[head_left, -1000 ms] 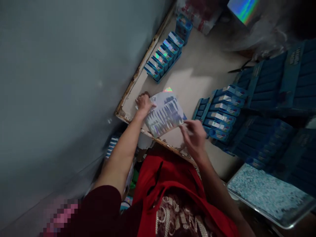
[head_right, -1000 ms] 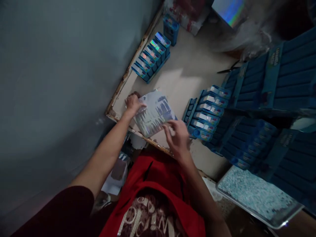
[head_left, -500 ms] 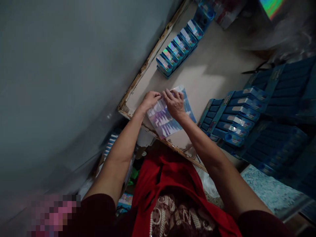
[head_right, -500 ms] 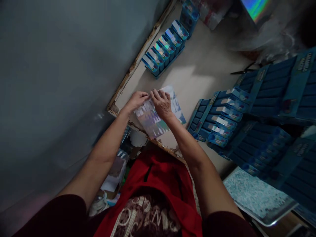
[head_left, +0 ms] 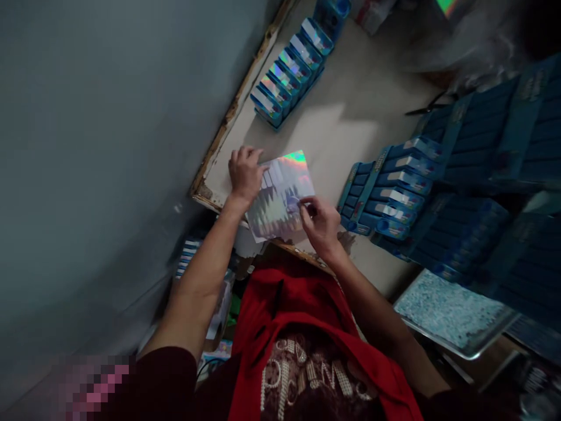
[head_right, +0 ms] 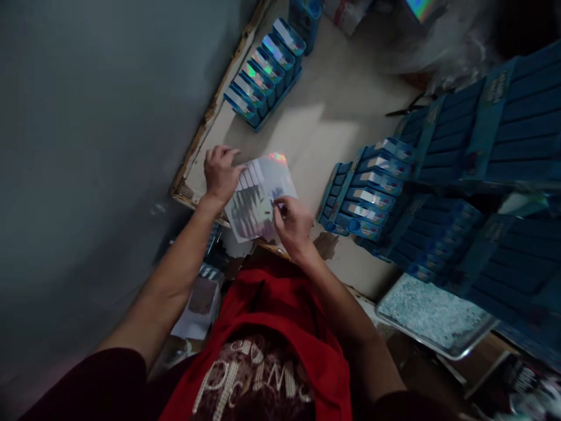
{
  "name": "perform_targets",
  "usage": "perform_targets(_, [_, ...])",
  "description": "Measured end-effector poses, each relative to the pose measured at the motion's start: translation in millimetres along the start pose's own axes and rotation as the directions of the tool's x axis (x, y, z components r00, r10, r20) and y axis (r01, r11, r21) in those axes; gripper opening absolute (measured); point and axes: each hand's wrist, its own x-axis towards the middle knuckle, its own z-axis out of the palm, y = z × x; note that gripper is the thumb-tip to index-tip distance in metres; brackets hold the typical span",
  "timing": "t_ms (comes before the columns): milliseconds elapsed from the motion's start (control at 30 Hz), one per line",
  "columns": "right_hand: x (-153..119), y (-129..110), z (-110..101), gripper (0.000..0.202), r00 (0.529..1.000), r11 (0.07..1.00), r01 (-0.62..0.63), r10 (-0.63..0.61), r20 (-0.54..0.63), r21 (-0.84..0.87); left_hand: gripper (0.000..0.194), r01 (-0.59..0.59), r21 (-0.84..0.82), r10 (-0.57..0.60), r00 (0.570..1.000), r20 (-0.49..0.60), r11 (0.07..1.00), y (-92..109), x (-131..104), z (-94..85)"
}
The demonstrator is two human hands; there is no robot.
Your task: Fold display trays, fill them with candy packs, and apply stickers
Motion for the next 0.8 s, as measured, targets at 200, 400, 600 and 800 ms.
perform_targets(200, [-37,-10,-63,0.027,0.948,0.879,-0.314,0.311,0.068,0.359,0.076,0.343,-0.615,0.045,0.85,0.525,0.71,35,-92,28.2])
perform_targets(400, [-73,8,-103,0.036,0.863,0.729,-0.477,0.495,0.104,0.491,0.04,0.381,-0.567,-0.062,0.863,0.501,0.73,79,-145,55.1])
perform_targets(600, [-81,32,-136,0.031,0.831,0.841,-0.376,0.492,-0.258,0.39,0.029,0.195,-0.478,-0.006,0.929,0.369,0.857,139,-154,77.0])
perform_targets(800, [-62,60,-152,0.033,0.817,0.876,-0.393,0.473,-0.331,0.281,0.034,0.134,-0.416,0.041,0.922,0.386,0.9,165,-140,98.0])
